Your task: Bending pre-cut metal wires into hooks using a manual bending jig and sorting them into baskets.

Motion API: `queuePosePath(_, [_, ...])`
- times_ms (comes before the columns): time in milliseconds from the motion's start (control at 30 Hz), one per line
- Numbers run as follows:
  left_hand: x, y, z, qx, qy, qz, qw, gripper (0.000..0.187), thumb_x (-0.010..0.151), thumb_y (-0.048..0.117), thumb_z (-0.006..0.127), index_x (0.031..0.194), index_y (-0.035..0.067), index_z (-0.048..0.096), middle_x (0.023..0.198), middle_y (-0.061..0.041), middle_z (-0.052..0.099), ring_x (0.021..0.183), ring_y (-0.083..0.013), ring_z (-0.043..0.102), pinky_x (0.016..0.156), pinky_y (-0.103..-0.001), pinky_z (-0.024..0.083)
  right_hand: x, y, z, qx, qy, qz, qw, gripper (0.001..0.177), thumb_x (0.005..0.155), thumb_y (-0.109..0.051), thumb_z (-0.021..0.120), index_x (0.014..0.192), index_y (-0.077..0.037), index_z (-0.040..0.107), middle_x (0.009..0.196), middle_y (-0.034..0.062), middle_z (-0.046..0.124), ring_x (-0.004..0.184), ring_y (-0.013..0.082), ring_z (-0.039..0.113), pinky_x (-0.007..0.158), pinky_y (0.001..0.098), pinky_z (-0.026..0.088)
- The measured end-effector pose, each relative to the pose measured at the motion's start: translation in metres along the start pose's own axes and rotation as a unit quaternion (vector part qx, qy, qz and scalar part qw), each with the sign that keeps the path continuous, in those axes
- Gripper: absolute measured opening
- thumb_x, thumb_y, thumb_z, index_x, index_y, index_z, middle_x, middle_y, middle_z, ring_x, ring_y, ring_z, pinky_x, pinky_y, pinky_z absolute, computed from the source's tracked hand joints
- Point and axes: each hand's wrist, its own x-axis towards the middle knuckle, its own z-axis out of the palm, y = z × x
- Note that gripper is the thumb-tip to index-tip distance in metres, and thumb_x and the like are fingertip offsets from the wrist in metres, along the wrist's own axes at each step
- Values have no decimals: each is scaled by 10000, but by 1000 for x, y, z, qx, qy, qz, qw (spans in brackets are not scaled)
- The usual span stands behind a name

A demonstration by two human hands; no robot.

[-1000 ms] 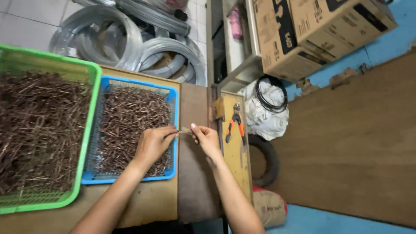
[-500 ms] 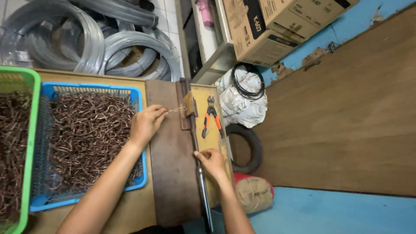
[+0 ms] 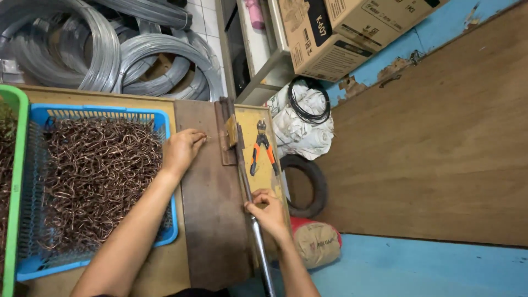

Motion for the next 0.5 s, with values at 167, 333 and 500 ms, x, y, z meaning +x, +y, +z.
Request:
queuePosePath(167, [1,9,3,15,-21,-23,999,118,901,313,739,986,349,812,1038,118,775,1001,-201,740,832,-376,608,8,-32,-33,-24,10,-53,998,204,714,-276,872,682,-124,740,1162,27,731,1090,322,708,949,417,524])
queuePosePath(333, [2,2,22,38,-17,-61,997,111,911,361,720,982,399,797,1036,173,763,1003,-148,738,846,-352,604,12,-50,-46,-25,-7,-72,997,190,731,-267,861,690,-114,757,1204,28,724,1138,322,691,1004,439,496])
queuePosePath(500, [3,2,25,10,-43,-103,994,162,964,313,644,1007,352,795,1062,131,767,1035,-237,732,906,-447,601,10,-45,-42,-23,-7,-72,997,180,690,-248,866,685,-103,759,1251,62,708,1195,357,663,1040,463,472])
